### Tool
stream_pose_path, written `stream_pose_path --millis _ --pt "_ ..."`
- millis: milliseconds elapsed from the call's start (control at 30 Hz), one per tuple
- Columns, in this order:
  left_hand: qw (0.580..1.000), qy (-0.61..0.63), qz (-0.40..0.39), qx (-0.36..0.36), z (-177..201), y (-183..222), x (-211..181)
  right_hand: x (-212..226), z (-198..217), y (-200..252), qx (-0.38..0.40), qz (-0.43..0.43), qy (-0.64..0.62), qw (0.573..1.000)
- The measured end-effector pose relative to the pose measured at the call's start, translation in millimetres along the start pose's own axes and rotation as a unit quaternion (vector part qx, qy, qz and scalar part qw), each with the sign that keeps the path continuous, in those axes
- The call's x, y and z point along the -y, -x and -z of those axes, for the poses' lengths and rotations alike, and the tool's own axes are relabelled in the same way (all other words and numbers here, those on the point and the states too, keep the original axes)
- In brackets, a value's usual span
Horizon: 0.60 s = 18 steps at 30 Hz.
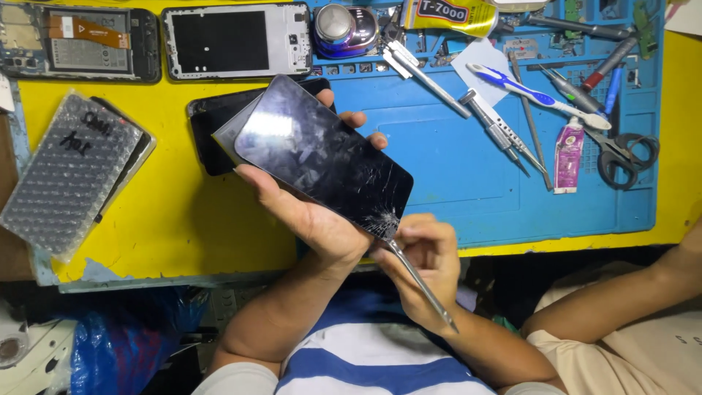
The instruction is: The person disassembles a smartphone, removing the back cover and internal components. They use a metal spudger to pry open the device and disconnect cables, then peel off adhesive strips from the phone's frame and internal parts.
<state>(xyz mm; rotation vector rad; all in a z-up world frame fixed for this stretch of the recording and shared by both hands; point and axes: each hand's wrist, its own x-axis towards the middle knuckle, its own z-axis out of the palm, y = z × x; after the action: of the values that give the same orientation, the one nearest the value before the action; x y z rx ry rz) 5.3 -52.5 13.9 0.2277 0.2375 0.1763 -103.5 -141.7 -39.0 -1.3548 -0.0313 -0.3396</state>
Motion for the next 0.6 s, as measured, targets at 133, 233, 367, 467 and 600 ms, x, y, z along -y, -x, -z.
stream_pose_path --millis 133,233,367,467,600 --pt "0.995 0.038 0.048 0.081 6 2 -5 5 18 -9 -0.018 -0.273 -0.251 0.929" --pt "0.991 -0.006 0.093 0.099 2 7 -10 8 27 -28 0.076 -0.318 -0.378 0.866" --pt "0.986 -0.039 0.039 0.158 13 5 0 14 29 -36 0.098 -0.347 -0.337 0.869" --pt "0.975 -0.036 0.062 0.21 19 4 -5 17 29 -39 0.097 -0.329 -0.33 0.88" --pt "0.976 -0.056 0.084 0.195 13 5 -4 19 37 -43 0.031 -0.271 -0.3 0.914"
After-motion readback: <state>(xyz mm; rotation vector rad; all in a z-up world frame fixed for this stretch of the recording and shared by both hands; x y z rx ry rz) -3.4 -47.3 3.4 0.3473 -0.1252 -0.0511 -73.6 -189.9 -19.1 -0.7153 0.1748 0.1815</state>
